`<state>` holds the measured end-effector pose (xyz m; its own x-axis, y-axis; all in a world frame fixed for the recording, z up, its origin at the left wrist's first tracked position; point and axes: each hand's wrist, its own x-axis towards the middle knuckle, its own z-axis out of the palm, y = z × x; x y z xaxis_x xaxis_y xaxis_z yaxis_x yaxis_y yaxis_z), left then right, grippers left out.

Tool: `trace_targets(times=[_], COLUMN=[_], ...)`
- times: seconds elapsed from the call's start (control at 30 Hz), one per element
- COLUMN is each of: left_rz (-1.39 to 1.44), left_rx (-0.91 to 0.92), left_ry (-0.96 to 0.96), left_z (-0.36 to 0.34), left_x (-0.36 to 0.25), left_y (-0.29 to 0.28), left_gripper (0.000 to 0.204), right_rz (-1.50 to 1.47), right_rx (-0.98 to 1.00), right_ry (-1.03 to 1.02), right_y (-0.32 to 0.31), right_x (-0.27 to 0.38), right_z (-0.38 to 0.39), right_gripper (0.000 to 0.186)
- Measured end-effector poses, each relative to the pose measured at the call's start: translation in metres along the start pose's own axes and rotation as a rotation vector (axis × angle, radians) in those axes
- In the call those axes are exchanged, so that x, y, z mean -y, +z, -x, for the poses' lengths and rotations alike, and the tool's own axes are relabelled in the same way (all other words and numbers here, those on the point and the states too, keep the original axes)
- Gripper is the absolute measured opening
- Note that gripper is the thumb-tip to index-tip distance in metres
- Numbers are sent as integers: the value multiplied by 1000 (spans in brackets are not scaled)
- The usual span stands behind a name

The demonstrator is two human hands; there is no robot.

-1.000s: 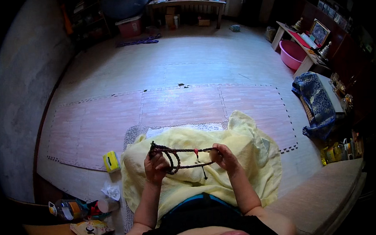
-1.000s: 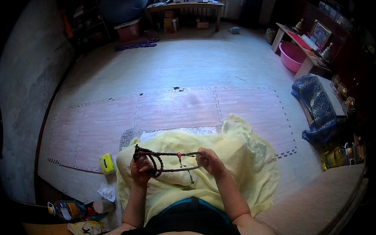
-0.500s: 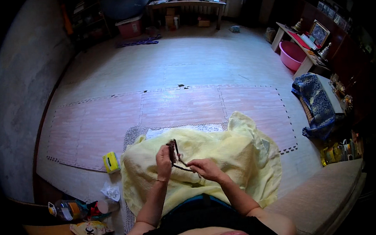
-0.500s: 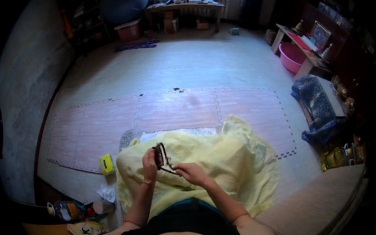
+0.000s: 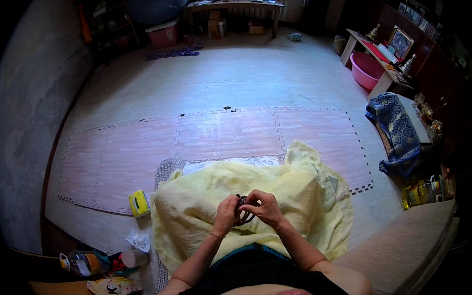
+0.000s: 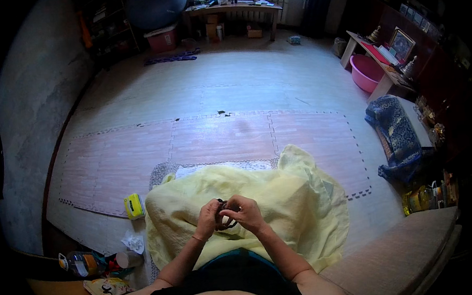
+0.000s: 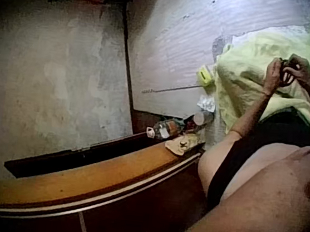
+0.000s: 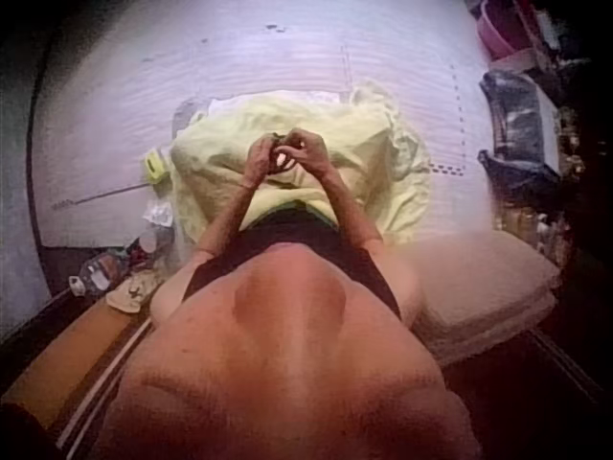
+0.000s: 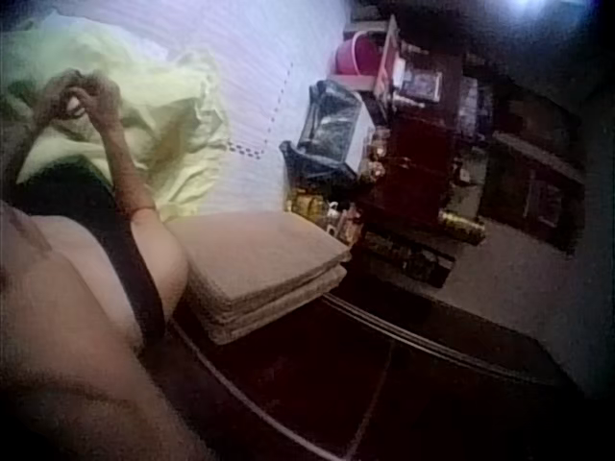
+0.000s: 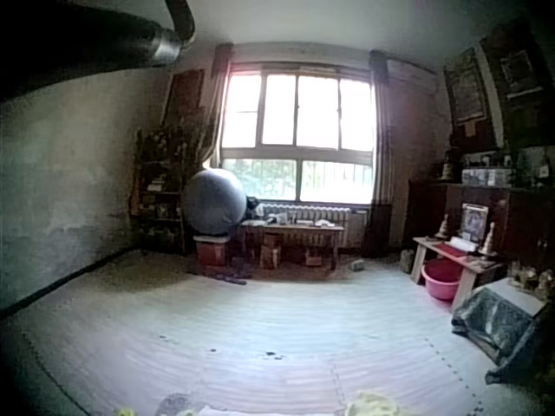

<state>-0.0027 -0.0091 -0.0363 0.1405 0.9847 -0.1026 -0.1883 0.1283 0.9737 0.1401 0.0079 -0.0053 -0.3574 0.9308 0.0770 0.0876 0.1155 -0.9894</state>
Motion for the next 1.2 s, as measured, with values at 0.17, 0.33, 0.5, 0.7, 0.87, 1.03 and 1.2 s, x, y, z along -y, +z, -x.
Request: trace_targets(times=[0.17, 0.33, 0.5, 0.7, 0.87, 1.03, 1.2], left_rz=[304, 514, 592, 594, 484, 374, 276], left_rx=[33, 79, 11, -191, -169, -168, -206], left_ry=[-149, -227, -309, -157, -75, 11, 92], left_z=[1, 2, 1, -9, -8, -7, -8], left_x=[-18, -20, -26, -9, 3, 7, 16], left_y=[2, -2, 1, -7, -17, -24, -29], left_gripper=[31, 32, 31, 23, 24, 25, 25], right_rz=[193, -172, -556, -656, -916, -1212, -1289], right_rx=[-179, -207, 204, 212, 227, 233, 80], right_ry=[-200, -96, 255, 327, 323, 438, 512], right_y=[-2, 2, 3, 7, 9, 5, 9], right_x=[-29, -43, -42, -40, -39, -35, -42], right_z=[-1, -5, 0, 3, 4, 3, 4], right_gripper=[22, 28, 27, 22, 19, 22, 37])
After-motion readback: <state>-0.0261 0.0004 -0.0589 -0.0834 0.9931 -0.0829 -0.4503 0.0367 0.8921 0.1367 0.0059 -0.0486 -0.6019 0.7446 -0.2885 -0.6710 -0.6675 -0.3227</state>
